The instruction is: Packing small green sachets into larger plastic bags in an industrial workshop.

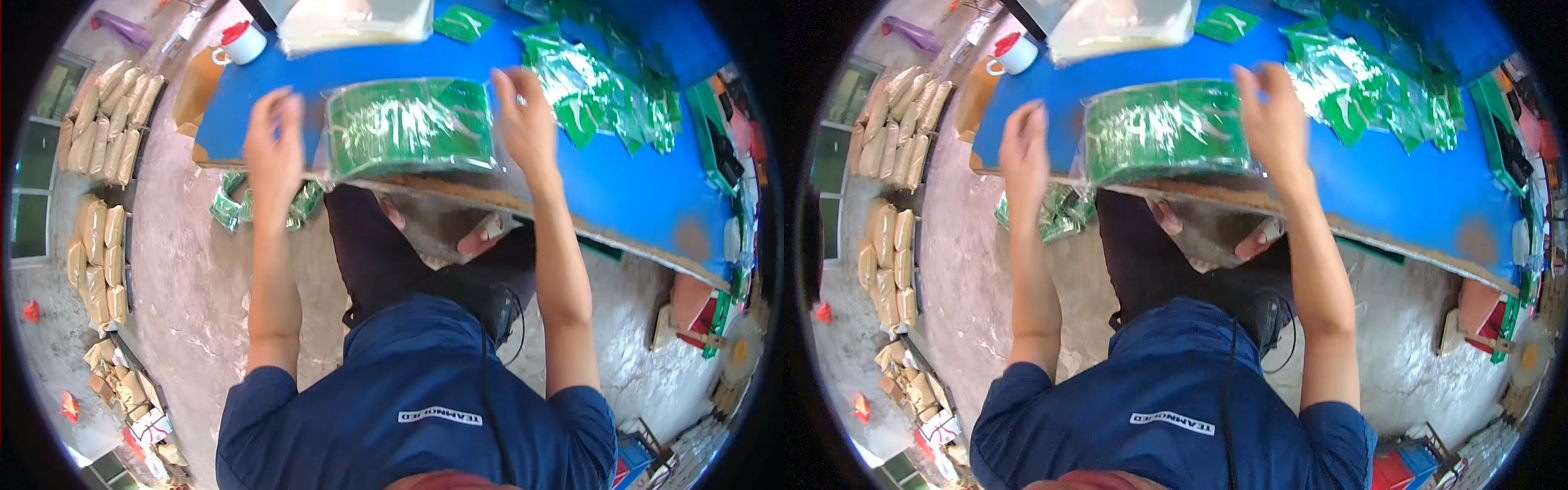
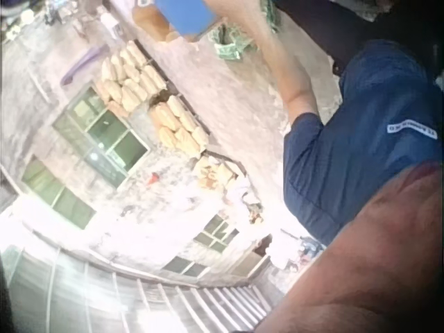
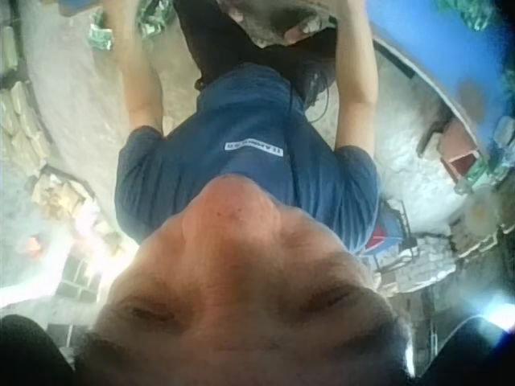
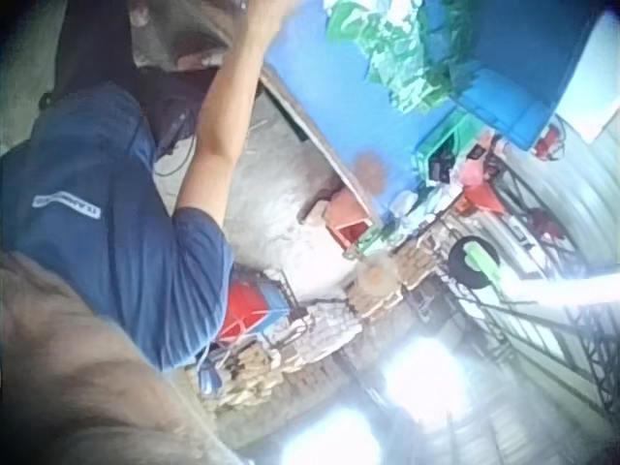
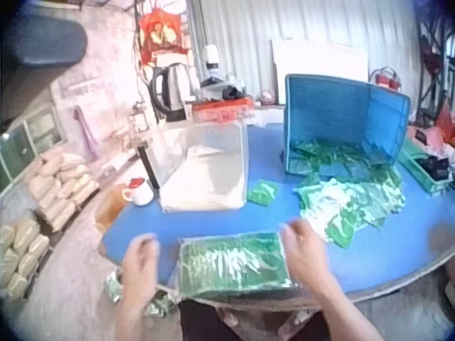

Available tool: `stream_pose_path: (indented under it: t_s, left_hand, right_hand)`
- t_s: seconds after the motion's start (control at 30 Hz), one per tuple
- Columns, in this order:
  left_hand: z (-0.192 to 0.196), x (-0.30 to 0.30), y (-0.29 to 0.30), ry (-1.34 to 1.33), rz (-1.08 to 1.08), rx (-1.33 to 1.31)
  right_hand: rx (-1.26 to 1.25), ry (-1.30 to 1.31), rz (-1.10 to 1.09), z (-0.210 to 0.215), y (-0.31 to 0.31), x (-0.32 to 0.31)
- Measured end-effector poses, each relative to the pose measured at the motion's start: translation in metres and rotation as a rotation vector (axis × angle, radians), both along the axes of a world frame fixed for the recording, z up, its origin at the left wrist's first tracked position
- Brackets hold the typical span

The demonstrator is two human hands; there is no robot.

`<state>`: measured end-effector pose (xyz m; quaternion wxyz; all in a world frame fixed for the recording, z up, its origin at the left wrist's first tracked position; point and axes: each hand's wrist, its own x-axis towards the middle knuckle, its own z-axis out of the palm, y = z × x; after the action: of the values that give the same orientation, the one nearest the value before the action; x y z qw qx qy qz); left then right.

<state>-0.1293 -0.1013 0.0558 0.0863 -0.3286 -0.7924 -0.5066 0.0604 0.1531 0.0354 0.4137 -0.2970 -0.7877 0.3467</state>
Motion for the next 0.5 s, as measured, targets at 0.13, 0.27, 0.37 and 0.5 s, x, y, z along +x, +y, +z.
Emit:
stream_pose_path:
  t_s: [0.13,0.27,0.37,0.5]
  left_hand:
    - [-0.043,-0.001,0.084,0.209,-0.101,-0.444]
    - [-0.071,0.012,0.052,0.017,0.034,-0.479]
    - [-0.077,0.052,0.039,-0.105,0.104,-0.198]
    - [-0.102,0.087,0.008,-0.183,0.240,0.142]
  right_hand:
    - [0.431,-0.359,0.071,-0.035,-0.041,-0.069]
    - [0.382,-0.548,0.008,-0.036,-0.039,-0.052]
    - [0.250,-0.377,-0.096,-0.045,-0.031,-0.032]
    - [-0.174,-0.238,-0.025,-0.044,-0.046,-0.021]
